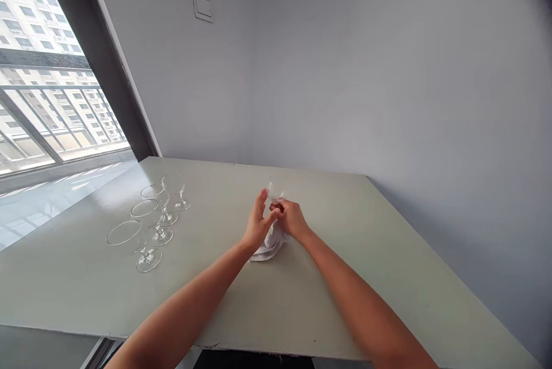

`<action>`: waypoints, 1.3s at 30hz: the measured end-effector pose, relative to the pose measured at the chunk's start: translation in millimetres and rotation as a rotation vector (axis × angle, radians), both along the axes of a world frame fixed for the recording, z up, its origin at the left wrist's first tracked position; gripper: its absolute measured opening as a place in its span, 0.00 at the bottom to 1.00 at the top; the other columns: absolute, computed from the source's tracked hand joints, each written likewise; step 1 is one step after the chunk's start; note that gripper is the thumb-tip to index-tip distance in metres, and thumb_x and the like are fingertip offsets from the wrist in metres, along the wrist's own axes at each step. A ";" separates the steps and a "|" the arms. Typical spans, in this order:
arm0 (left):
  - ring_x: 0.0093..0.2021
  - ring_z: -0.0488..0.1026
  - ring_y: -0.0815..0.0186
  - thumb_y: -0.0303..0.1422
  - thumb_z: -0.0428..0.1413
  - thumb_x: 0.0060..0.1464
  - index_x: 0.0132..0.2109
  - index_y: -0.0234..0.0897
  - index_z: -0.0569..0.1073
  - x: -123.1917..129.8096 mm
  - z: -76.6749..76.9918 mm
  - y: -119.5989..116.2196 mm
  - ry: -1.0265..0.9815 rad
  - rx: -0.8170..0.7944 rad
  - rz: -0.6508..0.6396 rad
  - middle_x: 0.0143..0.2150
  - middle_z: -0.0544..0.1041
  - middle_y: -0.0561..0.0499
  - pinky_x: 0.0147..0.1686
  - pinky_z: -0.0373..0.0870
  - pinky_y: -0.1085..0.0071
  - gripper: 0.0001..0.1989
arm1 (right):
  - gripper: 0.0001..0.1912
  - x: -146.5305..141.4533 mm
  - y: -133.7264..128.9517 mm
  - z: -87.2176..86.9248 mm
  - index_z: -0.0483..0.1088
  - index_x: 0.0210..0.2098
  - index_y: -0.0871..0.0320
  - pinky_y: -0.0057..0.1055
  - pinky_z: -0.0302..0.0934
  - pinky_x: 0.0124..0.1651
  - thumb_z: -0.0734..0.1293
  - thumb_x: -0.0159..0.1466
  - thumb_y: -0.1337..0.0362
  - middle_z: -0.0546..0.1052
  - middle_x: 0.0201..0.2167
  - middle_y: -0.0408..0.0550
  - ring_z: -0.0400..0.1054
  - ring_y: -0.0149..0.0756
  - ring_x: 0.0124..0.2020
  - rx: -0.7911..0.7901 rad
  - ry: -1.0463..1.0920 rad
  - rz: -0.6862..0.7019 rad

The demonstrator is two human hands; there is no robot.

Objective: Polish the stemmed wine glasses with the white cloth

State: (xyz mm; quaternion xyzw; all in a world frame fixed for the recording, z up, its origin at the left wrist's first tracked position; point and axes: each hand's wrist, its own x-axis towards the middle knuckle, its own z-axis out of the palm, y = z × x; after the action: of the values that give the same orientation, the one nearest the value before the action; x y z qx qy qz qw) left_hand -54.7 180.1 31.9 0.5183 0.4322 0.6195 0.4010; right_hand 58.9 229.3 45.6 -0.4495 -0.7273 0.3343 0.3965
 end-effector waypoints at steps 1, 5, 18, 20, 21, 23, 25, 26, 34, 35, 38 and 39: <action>0.62 0.49 0.60 0.37 0.53 0.51 0.58 0.44 0.53 1.9 -7.3 0.9 0.065 -0.003 0.073 0.63 0.52 0.45 0.57 0.49 0.60 0.29 | 0.05 8.7 10.6 -1.2 0.69 0.25 0.56 0.28 0.54 0.35 0.62 0.52 0.63 0.73 0.24 0.42 0.64 0.35 0.29 0.014 -0.033 -0.061; 0.60 0.53 0.54 0.43 0.55 0.47 0.58 0.40 0.55 10.3 -34.0 0.4 0.355 -0.126 0.113 0.60 0.57 0.41 0.56 0.49 0.56 0.33 | 0.09 55.2 58.4 -11.0 0.68 0.25 0.58 0.30 0.54 0.36 0.60 0.54 0.61 0.74 0.26 0.49 0.65 0.38 0.31 0.034 -0.208 -0.356; 0.51 0.62 0.58 0.41 0.51 0.50 0.51 0.44 0.64 20.5 -37.6 -11.7 0.705 -0.058 0.192 0.50 0.63 0.45 0.51 0.57 0.58 0.20 | 0.12 132.9 111.1 -49.1 0.72 0.30 0.59 0.28 0.52 0.28 0.59 0.56 0.60 0.75 0.32 0.53 0.67 0.37 0.31 -0.134 -0.460 -0.677; 0.47 0.64 0.59 0.40 0.53 0.49 0.50 0.45 0.64 22.1 -40.6 -12.0 0.694 -0.090 0.190 0.45 0.65 0.46 0.48 0.59 0.59 0.21 | 0.13 135.1 112.8 -51.2 0.72 0.31 0.59 0.29 0.53 0.28 0.59 0.56 0.60 0.75 0.32 0.53 0.66 0.38 0.32 -0.141 -0.476 -0.680; 0.44 0.65 0.59 0.40 0.53 0.48 0.50 0.45 0.64 22.6 -41.5 -12.3 0.677 -0.110 0.168 0.43 0.66 0.47 0.46 0.60 0.60 0.21 | 0.13 135.9 113.4 -52.3 0.72 0.32 0.59 0.29 0.53 0.29 0.60 0.56 0.59 0.75 0.33 0.53 0.66 0.38 0.32 -0.145 -0.483 -0.680; 0.40 0.67 0.60 0.40 0.52 0.49 0.51 0.45 0.64 23.1 -41.8 -13.5 0.639 -0.150 0.112 0.39 0.69 0.49 0.42 0.62 0.62 0.21 | 0.13 137.3 114.2 -54.1 0.72 0.32 0.58 0.29 0.53 0.28 0.59 0.56 0.59 0.75 0.33 0.53 0.66 0.39 0.33 -0.156 -0.495 -0.678; 0.37 0.67 0.62 0.40 0.51 0.49 0.52 0.46 0.63 23.1 -40.2 -15.5 0.612 -0.169 0.056 0.37 0.71 0.51 0.38 0.63 0.65 0.21 | 0.14 138.9 113.6 -54.9 0.72 0.31 0.58 0.29 0.53 0.28 0.59 0.57 0.58 0.75 0.32 0.52 0.66 0.39 0.32 -0.167 -0.505 -0.676; 0.36 0.68 0.62 0.40 0.51 0.50 0.52 0.46 0.62 23.2 -39.3 -16.8 0.600 -0.164 0.030 0.36 0.72 0.51 0.38 0.62 0.65 0.21 | 0.14 139.8 112.4 -54.5 0.72 0.31 0.58 0.29 0.53 0.28 0.59 0.56 0.58 0.75 0.32 0.52 0.66 0.39 0.32 -0.171 -0.509 -0.673; 0.42 0.68 0.66 0.33 0.49 0.51 0.47 0.43 0.66 18.2 -33.7 -6.5 0.339 -0.033 0.135 0.43 0.72 0.50 0.43 0.63 0.68 0.14 | 0.16 145.7 72.3 -32.4 0.68 0.36 0.57 0.30 0.52 0.27 0.57 0.57 0.54 0.74 0.32 0.51 0.66 0.40 0.30 -0.138 -0.539 -0.693; 0.43 0.67 0.66 0.32 0.49 0.51 0.46 0.41 0.66 9.8 -30.3 0.8 0.273 -0.013 0.237 0.45 0.70 0.48 0.43 0.63 0.69 0.14 | 0.16 144.9 64.8 -29.7 0.68 0.32 0.56 0.30 0.51 0.26 0.56 0.58 0.53 0.74 0.29 0.51 0.65 0.39 0.28 -0.136 -0.544 -0.640; 0.46 0.66 0.67 0.32 0.50 0.50 0.52 0.40 0.61 -34.4 -17.0 25.0 0.020 -0.090 0.654 0.52 0.65 0.45 0.42 0.65 0.71 0.21 | 0.19 139.8 43.0 -26.0 0.67 0.24 0.55 0.29 0.51 0.24 0.54 0.57 0.50 0.73 0.23 0.47 0.64 0.36 0.22 -0.144 -0.547 -0.393; 0.46 0.67 0.67 0.32 0.51 0.49 0.55 0.40 0.58 -53.4 -13.0 31.6 -0.081 -0.182 0.806 0.52 0.64 0.45 0.42 0.65 0.72 0.24 | 0.20 137.1 36.3 -26.1 0.67 0.23 0.55 0.29 0.51 0.24 0.54 0.57 0.49 0.73 0.22 0.46 0.64 0.35 0.22 -0.153 -0.544 -0.319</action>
State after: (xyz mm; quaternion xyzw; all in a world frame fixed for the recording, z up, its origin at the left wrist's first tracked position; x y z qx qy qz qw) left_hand -108.1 211.7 18.9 0.2453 0.6372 0.7061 0.1874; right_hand 196.0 265.6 19.5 -0.6592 -0.6998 0.1890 0.2000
